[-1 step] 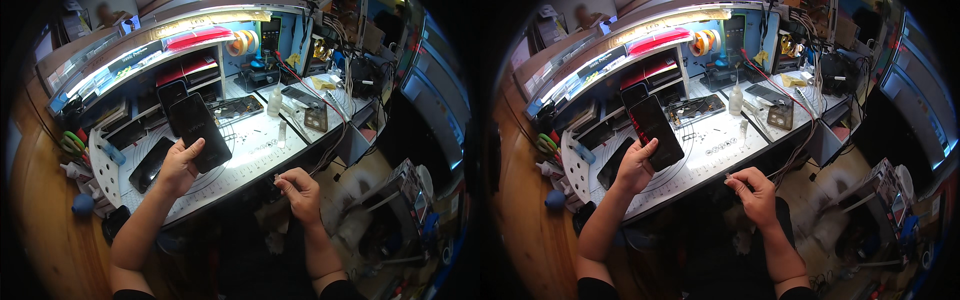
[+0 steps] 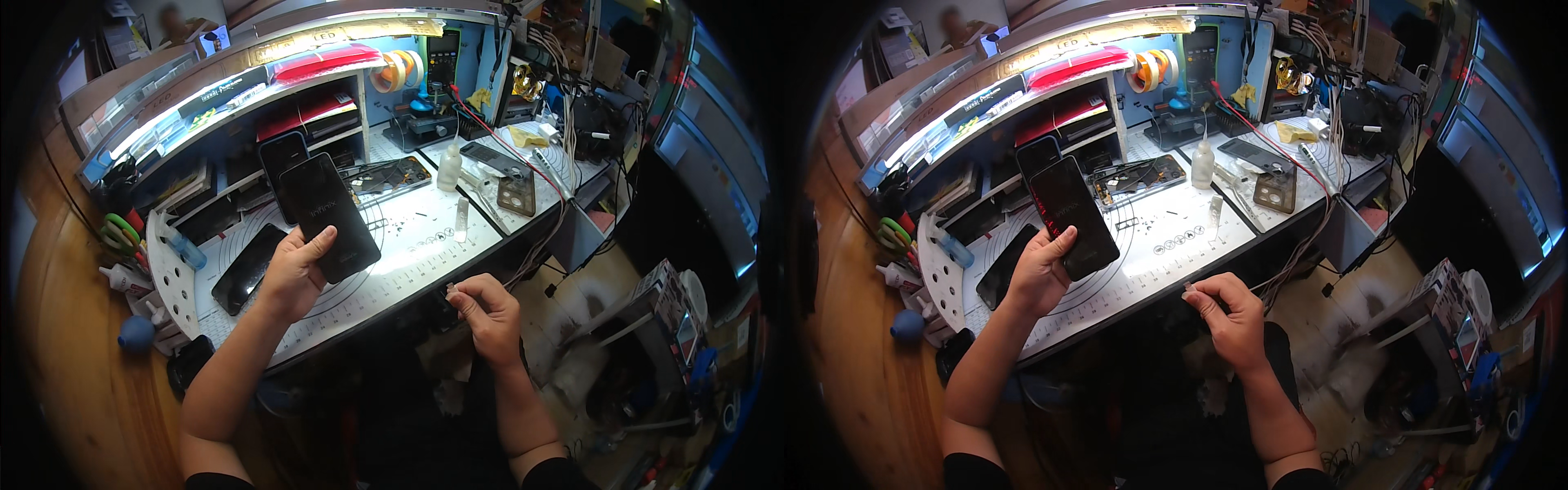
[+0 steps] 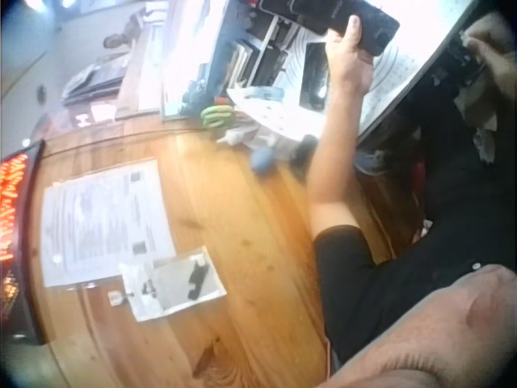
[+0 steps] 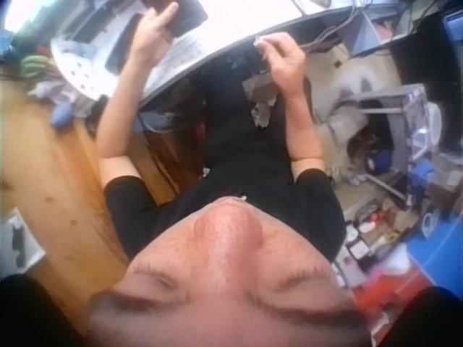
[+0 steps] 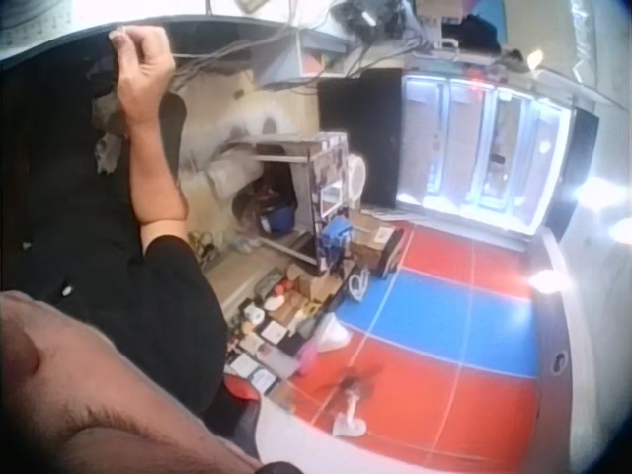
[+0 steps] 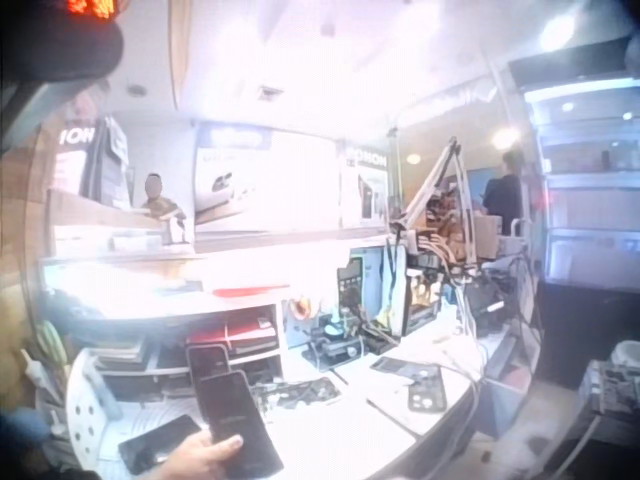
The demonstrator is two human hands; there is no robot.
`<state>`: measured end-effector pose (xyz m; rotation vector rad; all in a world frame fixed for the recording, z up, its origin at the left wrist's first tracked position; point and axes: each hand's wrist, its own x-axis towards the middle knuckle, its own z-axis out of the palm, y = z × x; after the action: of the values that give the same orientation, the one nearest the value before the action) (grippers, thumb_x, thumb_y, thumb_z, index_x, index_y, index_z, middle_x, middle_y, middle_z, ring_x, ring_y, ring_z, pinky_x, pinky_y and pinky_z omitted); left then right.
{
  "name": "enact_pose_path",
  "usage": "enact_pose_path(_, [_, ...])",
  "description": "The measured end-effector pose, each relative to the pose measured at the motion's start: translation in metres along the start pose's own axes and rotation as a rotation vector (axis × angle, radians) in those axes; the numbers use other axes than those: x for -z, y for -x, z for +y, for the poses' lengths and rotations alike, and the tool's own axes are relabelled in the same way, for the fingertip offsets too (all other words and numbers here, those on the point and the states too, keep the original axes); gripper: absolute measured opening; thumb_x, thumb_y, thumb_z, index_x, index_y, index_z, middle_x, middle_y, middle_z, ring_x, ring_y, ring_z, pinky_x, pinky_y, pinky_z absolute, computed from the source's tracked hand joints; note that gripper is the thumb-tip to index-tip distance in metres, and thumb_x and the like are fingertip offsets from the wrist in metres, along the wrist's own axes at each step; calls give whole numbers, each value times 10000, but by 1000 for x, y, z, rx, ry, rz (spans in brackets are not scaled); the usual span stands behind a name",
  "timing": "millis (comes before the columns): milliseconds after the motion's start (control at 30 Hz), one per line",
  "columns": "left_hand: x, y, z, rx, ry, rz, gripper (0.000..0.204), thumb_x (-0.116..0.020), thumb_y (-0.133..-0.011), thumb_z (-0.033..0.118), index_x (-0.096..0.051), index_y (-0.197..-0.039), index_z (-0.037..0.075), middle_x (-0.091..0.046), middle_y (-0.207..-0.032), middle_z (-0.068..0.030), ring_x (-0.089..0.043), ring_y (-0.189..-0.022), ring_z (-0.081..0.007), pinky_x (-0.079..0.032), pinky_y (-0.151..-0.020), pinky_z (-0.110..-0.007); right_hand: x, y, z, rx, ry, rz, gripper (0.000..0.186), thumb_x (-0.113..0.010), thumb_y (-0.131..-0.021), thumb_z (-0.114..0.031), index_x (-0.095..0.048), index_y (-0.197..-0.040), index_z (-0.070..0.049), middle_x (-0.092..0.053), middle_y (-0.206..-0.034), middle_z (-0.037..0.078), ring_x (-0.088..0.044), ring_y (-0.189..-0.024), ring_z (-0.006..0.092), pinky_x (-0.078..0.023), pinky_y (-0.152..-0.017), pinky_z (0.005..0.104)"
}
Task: The person uses a soldering iron to work on the internal circuitry of a mobile phone, reconnects a ribbon cable by hand, and then plugs a cable into the phone to check its state.
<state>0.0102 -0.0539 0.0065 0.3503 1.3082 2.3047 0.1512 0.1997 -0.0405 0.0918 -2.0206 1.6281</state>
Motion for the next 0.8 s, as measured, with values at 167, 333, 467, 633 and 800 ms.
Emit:
enact_pose_path(167, [1,0,-2,6,0,-5,248,-623,-995,144,-579,-1216,37,-671,-1173,-96,-672,-1066,-207,-566,-928,-364,-15,5,2,-62,-72,-33,58,-668,-920,36,-694,-969,19,-636,-920,32,-592,-768,78,-488,-692,222])
enact_pose_path(333, [5,0,-3,-7,-58,-79,306,-598,-980,96,-543,-1260,-15,-654,-1208,-163,-676,-1098,-284,-559,-983,-455,-27,12,4,-129,-130,-32,70,-713,-897,-5,-716,-961,23,-671,-878,41,-627,-774,84,-498,-692,227])
enact_pose_path(467, [-2,1,-6,23,-15,-150,380,-611,-953,56,-499,-1308,-22,-633,-1242,-189,-653,-1141,-315,-536,-1007,-513,-47,7,-13,-239,-263,-84,90,-730,-893,-31,-731,-959,30,-697,-839,47,-639,-739,85,-501,-664,224])
enact_pose_path(633, [-12,7,-9,-26,38,-167,404,-624,-944,36,-502,-1328,13,-627,-1260,-173,-642,-1161,-297,-513,-1024,-487,-69,2,-25,-393,-387,-114,140,-708,-923,-49,-711,-1015,57,-701,-817,66,-644,-687,98,-522,-643,233])
enact_pose_path(800, [-16,11,-6,-21,68,-191,426,-627,-941,24,-489,-1344,25,-624,-1272,-156,-632,-1179,-274,-495,-1042,-444,-80,0,-25,-384,-462,-68,150,-702,-923,-38,-697,-1010,84,-693,-808,87,-651,-683,120,-525,-635,245])
